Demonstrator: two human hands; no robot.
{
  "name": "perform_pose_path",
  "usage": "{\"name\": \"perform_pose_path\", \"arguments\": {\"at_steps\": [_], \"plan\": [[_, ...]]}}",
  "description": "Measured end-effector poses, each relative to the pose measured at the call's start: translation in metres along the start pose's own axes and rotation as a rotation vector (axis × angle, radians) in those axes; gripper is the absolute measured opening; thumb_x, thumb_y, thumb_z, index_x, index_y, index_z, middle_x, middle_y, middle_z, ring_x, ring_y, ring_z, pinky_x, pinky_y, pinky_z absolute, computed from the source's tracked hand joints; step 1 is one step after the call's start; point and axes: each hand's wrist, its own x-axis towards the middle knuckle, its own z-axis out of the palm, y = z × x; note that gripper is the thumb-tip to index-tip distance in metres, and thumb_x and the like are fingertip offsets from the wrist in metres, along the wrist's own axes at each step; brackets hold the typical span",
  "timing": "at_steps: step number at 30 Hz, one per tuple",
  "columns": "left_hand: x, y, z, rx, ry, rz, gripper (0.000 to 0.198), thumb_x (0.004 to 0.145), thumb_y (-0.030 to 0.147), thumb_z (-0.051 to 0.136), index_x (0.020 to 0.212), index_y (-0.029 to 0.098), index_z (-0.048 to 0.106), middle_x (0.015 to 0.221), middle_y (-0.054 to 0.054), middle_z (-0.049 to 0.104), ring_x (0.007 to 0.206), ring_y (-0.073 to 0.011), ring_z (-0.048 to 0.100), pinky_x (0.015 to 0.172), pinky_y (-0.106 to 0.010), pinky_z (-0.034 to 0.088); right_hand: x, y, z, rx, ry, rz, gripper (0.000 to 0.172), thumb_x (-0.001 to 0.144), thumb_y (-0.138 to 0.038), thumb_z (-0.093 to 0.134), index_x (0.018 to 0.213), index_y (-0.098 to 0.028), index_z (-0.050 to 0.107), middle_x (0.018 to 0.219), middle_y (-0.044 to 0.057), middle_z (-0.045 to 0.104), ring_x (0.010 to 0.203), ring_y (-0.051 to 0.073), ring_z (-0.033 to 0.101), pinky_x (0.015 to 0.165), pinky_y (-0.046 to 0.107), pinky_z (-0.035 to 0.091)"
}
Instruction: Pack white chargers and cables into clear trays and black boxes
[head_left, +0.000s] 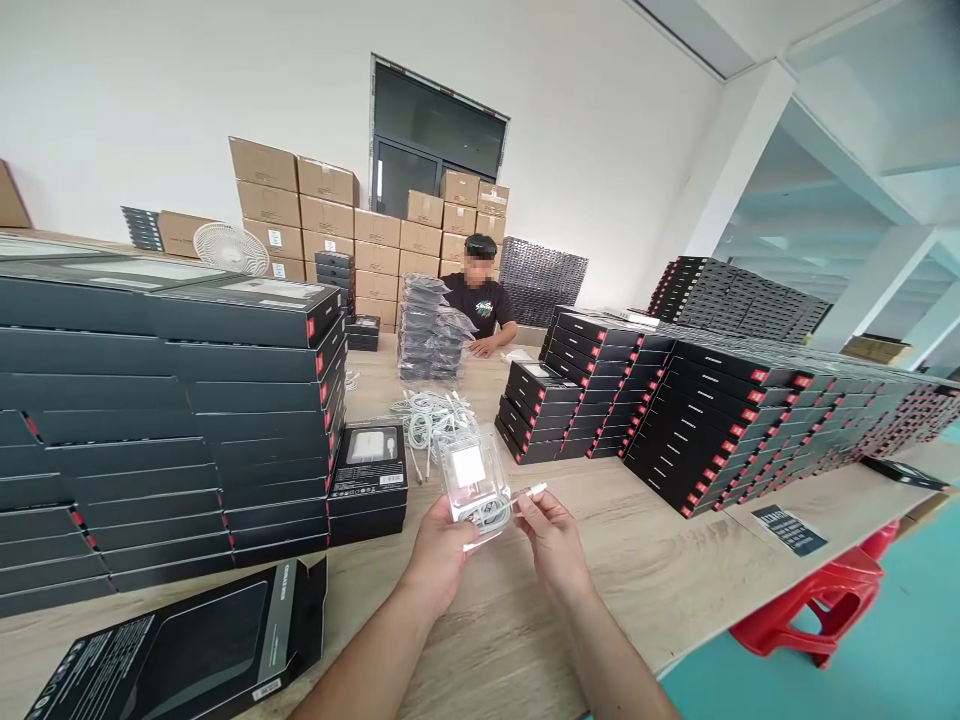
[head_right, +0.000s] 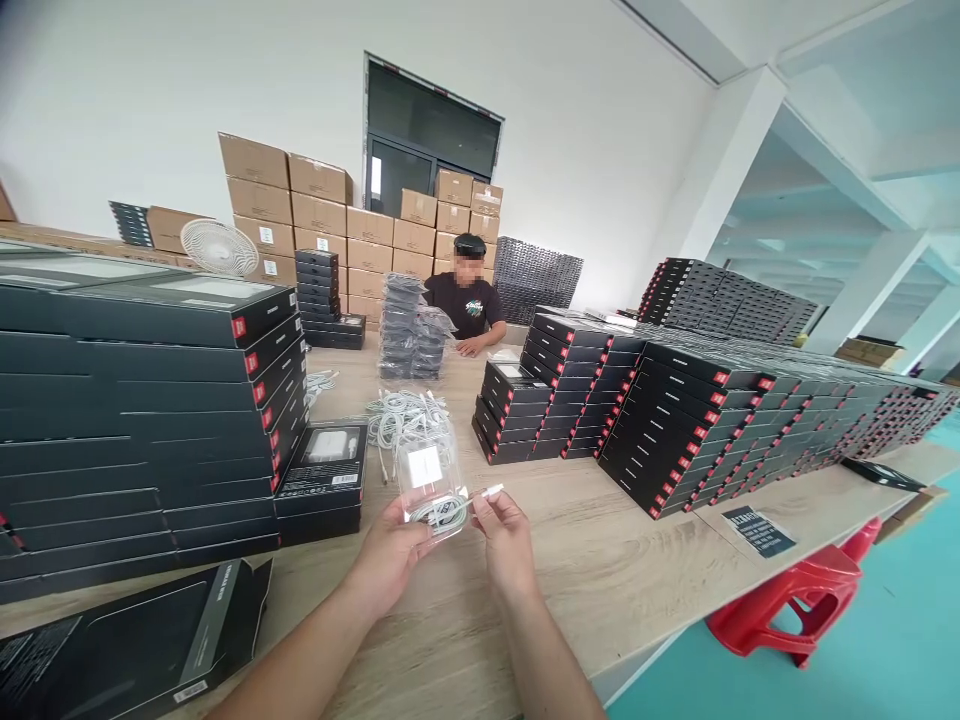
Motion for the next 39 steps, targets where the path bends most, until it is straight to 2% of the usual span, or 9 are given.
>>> {"name": "perform_pose_path", "arguments": {"at_steps": [4,8,12,15,18,21,28,33,39], "plan": [[0.002,-0.008,-0.004,0.019,-0.014,-0.012,0.049,0.049,0.003,0.068,0.096,0.017,0.072,0.097,-0.008,0.077,0.093,-0.0256,0.070,0.079,-0.035,0.052,-0.001,-0.009,0.010,-0.222,-0.029,-0.158,0.027,0.083,-0.046,0.069,0.081,-0.019,0.067,0.075,0.001,0.066,0.072,0.017,0.059,0.070,0.030,0.046],[-0.001,-0.006,-0.005,-0.047,-0.138,-0.024,0.048,0.056,0.013,0.081,0.102,0.020,0.071,0.114,-0.009,0.075,0.103,-0.0264,0.068,0.082,-0.034,0.052,0.001,-0.021,0.023,-0.292,0.076,-0.218,0.028,0.082,-0.042,0.068,0.097,-0.020,0.060,0.080,0.003,0.069,0.072,0.019,0.063,0.066,0.030,0.048],[-0.004,0.000,0.000,-0.110,-0.229,-0.032,0.042,0.068,0.029,0.080,0.107,0.018,0.069,0.111,-0.011,0.076,0.103,-0.0287,0.070,0.084,-0.036,0.053,-0.002,-0.025,0.029,-0.484,0.155,-0.356,0.017,0.085,-0.035,0.064,0.090,-0.022,0.054,0.082,0.003,0.069,0.071,0.018,0.064,0.066,0.029,0.048],[-0.006,0.003,0.004,-0.094,-0.191,0.021,0.045,0.066,0.023,0.076,0.111,0.018,0.067,0.105,-0.009,0.077,0.104,-0.0286,0.070,0.084,-0.035,0.053,-0.008,-0.023,0.032,-0.641,0.160,-0.442,0.012,0.086,-0.033,0.066,0.088,-0.022,0.059,0.080,0.003,0.070,0.067,0.017,0.063,0.065,0.029,0.047],[-0.008,0.006,0.005,-0.115,-0.155,0.073,0.062,0.064,0.015,0.073,0.124,0.023,0.061,0.108,-0.005,0.076,0.106,-0.0257,0.069,0.081,-0.030,0.052,-0.012,-0.020,0.035,-0.716,0.114,-0.549,0.011,0.090,-0.031,0.062,0.095,-0.022,0.066,0.084,0.005,0.072,0.071,0.019,0.065,0.069,0.031,0.049],[-0.007,0.010,0.000,-0.179,-0.176,0.056,0.073,0.063,0.012,0.075,0.131,0.028,0.056,0.113,-0.004,0.075,0.104,-0.0251,0.070,0.076,-0.029,0.053,-0.013,-0.020,0.035,-0.775,0.064,-0.619,0.024,0.096,-0.028,0.052,0.111,-0.022,0.069,0.089,0.008,0.073,0.076,0.021,0.065,0.072,0.033,0.050],[-0.004,0.011,-0.006,-0.277,-0.255,0.012,0.072,0.059,0.011,0.079,0.126,0.025,0.058,0.113,-0.008,0.075,0.106,-0.0300,0.070,0.080,-0.034,0.054,-0.011,-0.035,0.030,-0.932,-0.033,-0.569,0.037,0.096,-0.022,0.042,0.116,-0.022,0.073,0.086,0.010,0.072,0.077,0.024,0.065,0.069,0.033,0.049],[-0.005,0.009,-0.004,-0.273,-0.292,0.015,0.066,0.062,0.013,0.077,0.125,0.021,0.061,0.112,-0.011,0.075,0.105,-0.0312,0.070,0.083,-0.037,0.053,-0.011,-0.039,0.032,-0.973,-0.048,-0.535,0.045,0.092,-0.016,0.043,0.132,-0.022,0.063,0.088,0.008,0.073,0.076,0.023,0.066,0.068,0.032,0.048],[-0.006,0.009,-0.005,-0.267,-0.284,0.020,0.072,0.060,0.010,0.073,0.129,0.025,0.060,0.110,-0.006,0.076,0.098,-0.0278,0.072,0.078,-0.034,0.052,-0.004,-0.031,0.031,-1.128,-0.136,-0.616,0.042,0.093,-0.012,0.039,0.121,-0.018,0.070,0.083,0.010,0.069,0.075,0.022,0.065,0.070,0.032,0.049]]}}
